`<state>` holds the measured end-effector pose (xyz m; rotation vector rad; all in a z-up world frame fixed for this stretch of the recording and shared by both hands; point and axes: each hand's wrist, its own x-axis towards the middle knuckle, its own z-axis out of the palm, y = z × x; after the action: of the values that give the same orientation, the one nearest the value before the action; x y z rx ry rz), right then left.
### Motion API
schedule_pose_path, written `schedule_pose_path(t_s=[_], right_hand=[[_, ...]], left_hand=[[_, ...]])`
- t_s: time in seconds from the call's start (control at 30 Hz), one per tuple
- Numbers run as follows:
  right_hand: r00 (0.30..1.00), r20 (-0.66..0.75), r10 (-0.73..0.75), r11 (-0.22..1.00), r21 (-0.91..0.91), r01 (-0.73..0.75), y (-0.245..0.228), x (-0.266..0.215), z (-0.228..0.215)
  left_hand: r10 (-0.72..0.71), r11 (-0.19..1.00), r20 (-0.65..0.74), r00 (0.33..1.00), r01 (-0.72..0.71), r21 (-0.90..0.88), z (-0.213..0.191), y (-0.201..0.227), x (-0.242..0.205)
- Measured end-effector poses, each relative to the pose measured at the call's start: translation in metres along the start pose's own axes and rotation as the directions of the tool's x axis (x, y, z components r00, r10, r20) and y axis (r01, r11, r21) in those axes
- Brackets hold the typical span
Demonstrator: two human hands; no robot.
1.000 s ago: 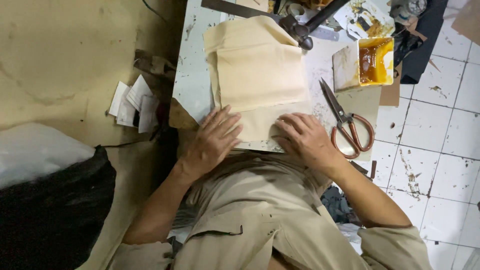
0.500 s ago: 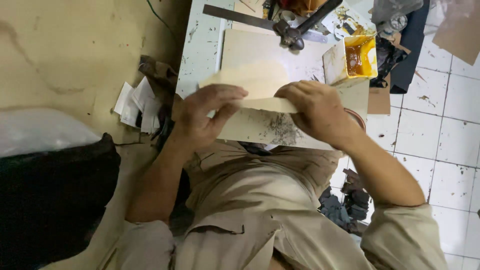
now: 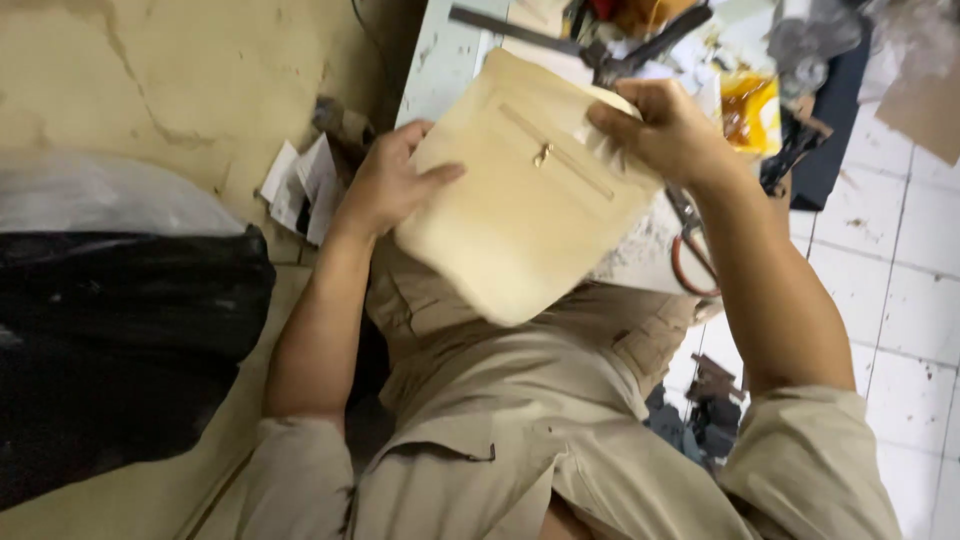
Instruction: Assembling a leather pouch by trimming edges with scissors, applying adhesive, hammering seams, and folding the components.
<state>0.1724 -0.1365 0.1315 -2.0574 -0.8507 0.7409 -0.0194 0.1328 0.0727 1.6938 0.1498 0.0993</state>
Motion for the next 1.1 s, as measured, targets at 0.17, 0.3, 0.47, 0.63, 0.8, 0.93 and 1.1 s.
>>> schedule_pose_path(t_s=[0.17,0.3,0.47,0.63,0.8,0.93,1.1], right_hand=[[0.987,-0.127,0.1,0.994,-0.039,-0.105,0.054,0.016,0.026],[0.896,-0.239,-0.375,0.821,-0.535,0.201,0.084,-0.007,0.024],[0.826,-0.246,-0.506,0.747,-0.603,0.278,0.087,-0.031,0.05],[0.819,-0.145,-0.555,0.713,-0.591,0.378,0.083,-0.029,0.082],[0.918,-0.068,-0.391,0.697,-0.673,0.247,0.117,-0.033,0.086],[0.916,-0.071,-0.396,0.712,-0.653,0.257,0.112,-0.022,0.07],[0.899,-0.222,-0.379,0.614,-0.786,0.065,0.132,0.009,0.053]], left_hand=[[-0.089,0.919,-0.202,0.975,0.159,0.362,0.002,-0.036,0.001],[0.362,0.606,-0.258,0.896,-0.016,0.795,-0.003,-0.055,-0.022],[0.489,0.447,0.015,0.872,-0.266,0.854,0.062,-0.025,-0.027],[0.146,0.317,0.323,0.935,-0.354,0.88,0.129,-0.071,-0.026],[0.35,0.295,0.307,0.885,-0.415,0.86,0.136,-0.088,-0.042],[0.307,0.35,0.322,0.896,-0.421,0.837,0.13,-0.082,-0.053],[0.104,0.188,0.321,0.941,-0.335,0.923,0.111,-0.065,-0.059]])
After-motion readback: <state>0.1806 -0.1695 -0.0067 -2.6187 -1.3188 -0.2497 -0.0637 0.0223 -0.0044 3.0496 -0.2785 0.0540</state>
